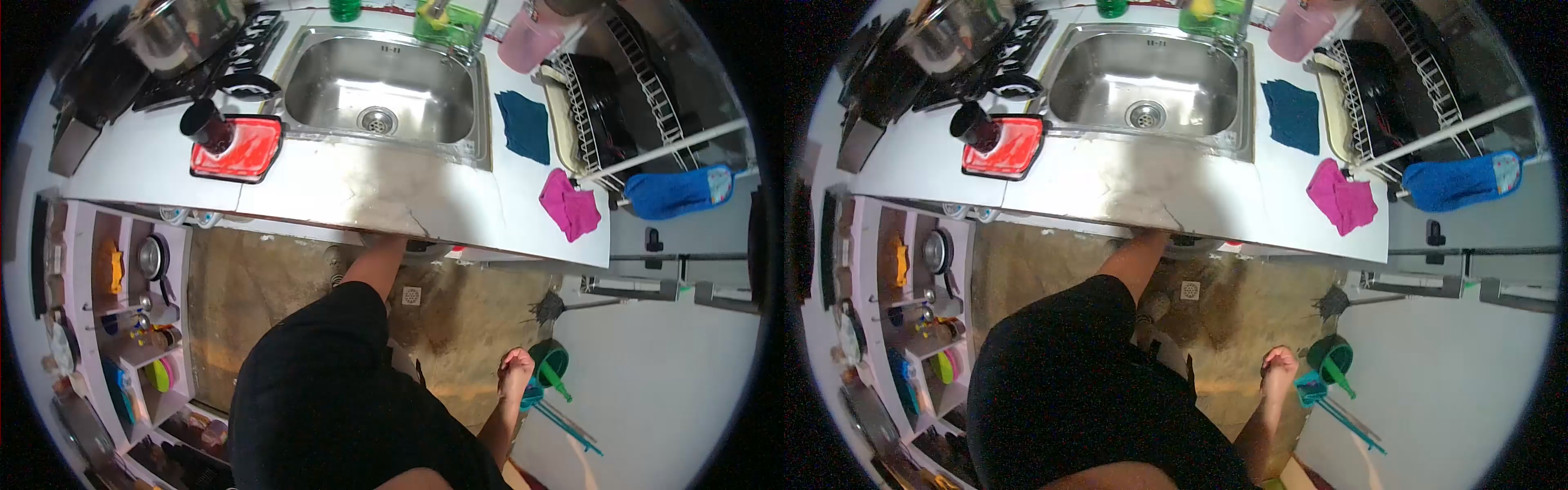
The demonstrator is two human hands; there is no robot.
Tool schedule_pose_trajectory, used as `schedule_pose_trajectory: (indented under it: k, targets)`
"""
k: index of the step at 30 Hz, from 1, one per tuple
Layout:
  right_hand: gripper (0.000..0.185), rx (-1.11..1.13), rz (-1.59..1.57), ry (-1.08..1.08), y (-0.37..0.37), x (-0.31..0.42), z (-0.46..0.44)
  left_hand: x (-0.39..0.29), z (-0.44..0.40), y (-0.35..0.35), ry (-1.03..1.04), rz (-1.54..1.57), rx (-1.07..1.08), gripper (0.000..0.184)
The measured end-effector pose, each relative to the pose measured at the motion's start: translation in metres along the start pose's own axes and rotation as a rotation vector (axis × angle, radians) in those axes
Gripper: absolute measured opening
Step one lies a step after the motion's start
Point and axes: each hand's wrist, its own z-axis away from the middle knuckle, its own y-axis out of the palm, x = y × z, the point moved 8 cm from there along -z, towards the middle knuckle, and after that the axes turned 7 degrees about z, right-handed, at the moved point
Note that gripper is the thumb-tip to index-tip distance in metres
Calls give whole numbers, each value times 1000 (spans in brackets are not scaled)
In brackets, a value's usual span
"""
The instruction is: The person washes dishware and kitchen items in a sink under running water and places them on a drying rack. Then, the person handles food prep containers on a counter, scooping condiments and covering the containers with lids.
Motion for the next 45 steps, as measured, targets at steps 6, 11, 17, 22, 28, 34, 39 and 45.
schedule_pose_trajectory:
  k: [6,11,17,22,28,34,39,45]
  targets:
    - [16,28,-72,-83,67,85,-48,-72,-6,-47,228,-651,61,21]
    - [12,389,77,-312,208,180,-92,-203,18,-148,1460,-1981,-51,20]
    - [19,660,416,-786,454,287,-132,-338,179,-285,584,-136,33,17]
    - [52,384,517,-644,667,344,-209,-395,355,-247,882,91,-160,29]
    - [117,308,845,-293,758,370,-207,-420,408,-176,962,-109,-148,32]
    - [118,401,685,-279,764,365,-235,-404,410,-52,745,-659,330,31]
    - [114,639,439,-168,757,346,-256,-380,392,66,707,-850,577,28]
    - [45,893,261,213,743,289,-264,-348,360,92,582,-609,602,27]
